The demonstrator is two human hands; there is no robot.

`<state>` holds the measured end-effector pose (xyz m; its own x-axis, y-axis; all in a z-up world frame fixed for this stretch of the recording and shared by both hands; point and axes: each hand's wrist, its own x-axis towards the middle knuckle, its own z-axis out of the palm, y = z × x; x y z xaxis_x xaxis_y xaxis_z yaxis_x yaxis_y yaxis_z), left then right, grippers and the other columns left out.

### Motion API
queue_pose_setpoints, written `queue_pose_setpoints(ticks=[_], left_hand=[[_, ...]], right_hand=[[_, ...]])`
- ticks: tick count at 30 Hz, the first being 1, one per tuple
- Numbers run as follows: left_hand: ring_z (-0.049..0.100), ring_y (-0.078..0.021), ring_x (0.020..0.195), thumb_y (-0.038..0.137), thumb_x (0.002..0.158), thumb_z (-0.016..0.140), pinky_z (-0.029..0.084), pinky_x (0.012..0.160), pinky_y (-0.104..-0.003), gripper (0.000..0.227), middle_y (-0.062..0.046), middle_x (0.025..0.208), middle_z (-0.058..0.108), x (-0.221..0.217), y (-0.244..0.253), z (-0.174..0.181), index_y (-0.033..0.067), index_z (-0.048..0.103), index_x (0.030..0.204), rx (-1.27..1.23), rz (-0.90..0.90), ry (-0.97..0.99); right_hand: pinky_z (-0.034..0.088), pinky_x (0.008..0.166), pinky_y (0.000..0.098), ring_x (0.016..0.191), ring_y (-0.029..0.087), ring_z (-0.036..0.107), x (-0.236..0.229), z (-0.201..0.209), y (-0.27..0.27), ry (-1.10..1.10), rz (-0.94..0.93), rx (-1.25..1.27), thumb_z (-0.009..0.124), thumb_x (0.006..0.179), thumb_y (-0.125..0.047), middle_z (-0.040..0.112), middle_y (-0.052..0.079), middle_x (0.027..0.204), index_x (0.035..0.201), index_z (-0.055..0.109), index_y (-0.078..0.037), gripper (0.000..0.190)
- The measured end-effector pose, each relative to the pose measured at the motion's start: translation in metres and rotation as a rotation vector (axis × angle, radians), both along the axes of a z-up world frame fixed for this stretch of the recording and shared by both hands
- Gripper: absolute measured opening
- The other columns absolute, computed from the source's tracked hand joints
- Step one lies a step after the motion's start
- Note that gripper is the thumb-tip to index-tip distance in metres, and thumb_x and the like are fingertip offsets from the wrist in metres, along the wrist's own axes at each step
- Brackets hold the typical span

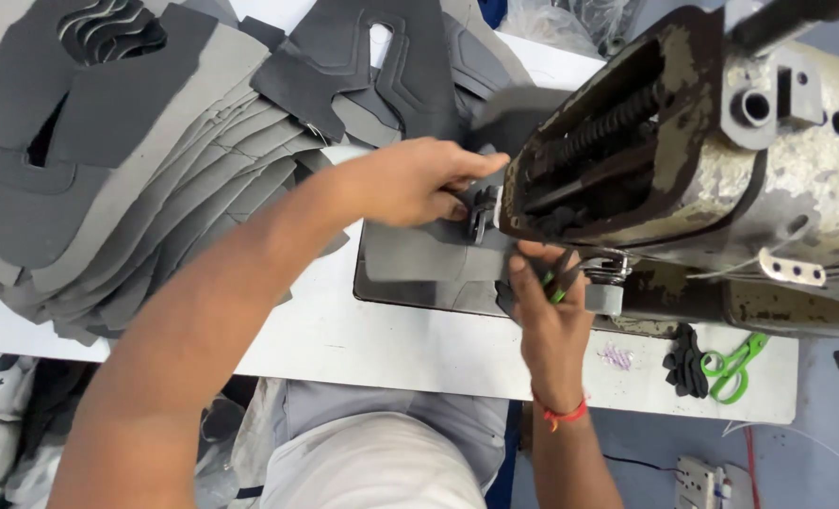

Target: The person sews gray shoe parts using a sewing machine, guiding the material under the needle and cutting threads with scissors. They handle multiple shoe parts from a stack, aligning them for stitching and trimming excess thread after each piece.

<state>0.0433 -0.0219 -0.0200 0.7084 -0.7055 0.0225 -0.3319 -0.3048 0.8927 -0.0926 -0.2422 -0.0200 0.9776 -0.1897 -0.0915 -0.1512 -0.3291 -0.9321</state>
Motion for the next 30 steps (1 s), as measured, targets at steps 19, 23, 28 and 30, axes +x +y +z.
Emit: queue_pose_setpoints(ticks=[19,23,28,30], left_hand=[[0.073,-0.0331,0.093,-0.001,0.090,0.068,0.054,0.076,-0.041,0.068,-0.017,0.098,0.074,-0.005,0.008,0.025,0.0103,0.044,0.153,0.095,0.108,-0.249],[0.069,-0.0386,0.084,0.007,0.094,0.068,0.051,0.079,-0.047,0.072,-0.021,0.086,0.072,-0.028,0.004,0.034,0.0062,0.036,0.158,0.215,0.336,-0.357],[0.067,-0.0403,0.083,0.017,0.094,0.068,0.050,0.075,-0.048,0.073,-0.022,0.085,0.070,-0.017,0.005,-0.003,0.0046,0.032,0.156,0.306,0.420,-0.030],[0.068,-0.0382,0.086,0.021,0.097,0.064,0.052,0.077,-0.047,0.067,-0.019,0.091,0.072,-0.016,0.006,-0.019,0.0037,0.033,0.154,0.300,0.358,0.093]], right_hand=[[0.037,0.052,0.0217,0.062,0.003,0.050,0.003,-0.017,-0.018,0.069,-0.101,0.211,0.067,0.101,-0.027,0.066,-0.003,0.080,0.100,0.071,-0.005,0.023],[0.040,0.056,0.0237,0.066,0.007,0.052,-0.023,-0.049,-0.043,0.018,0.035,-0.012,0.070,0.098,-0.023,0.064,-0.001,0.080,0.102,0.072,-0.007,0.017],[0.049,0.062,0.0295,0.072,0.016,0.063,-0.011,-0.063,-0.082,-0.052,0.041,-0.380,0.075,0.096,-0.018,0.070,0.006,0.085,0.104,0.074,-0.006,0.014],[0.051,0.066,0.0337,0.074,0.021,0.070,0.014,-0.072,-0.101,-0.002,0.031,-0.547,0.077,0.096,-0.018,0.072,0.012,0.086,0.103,0.074,-0.006,0.014]])
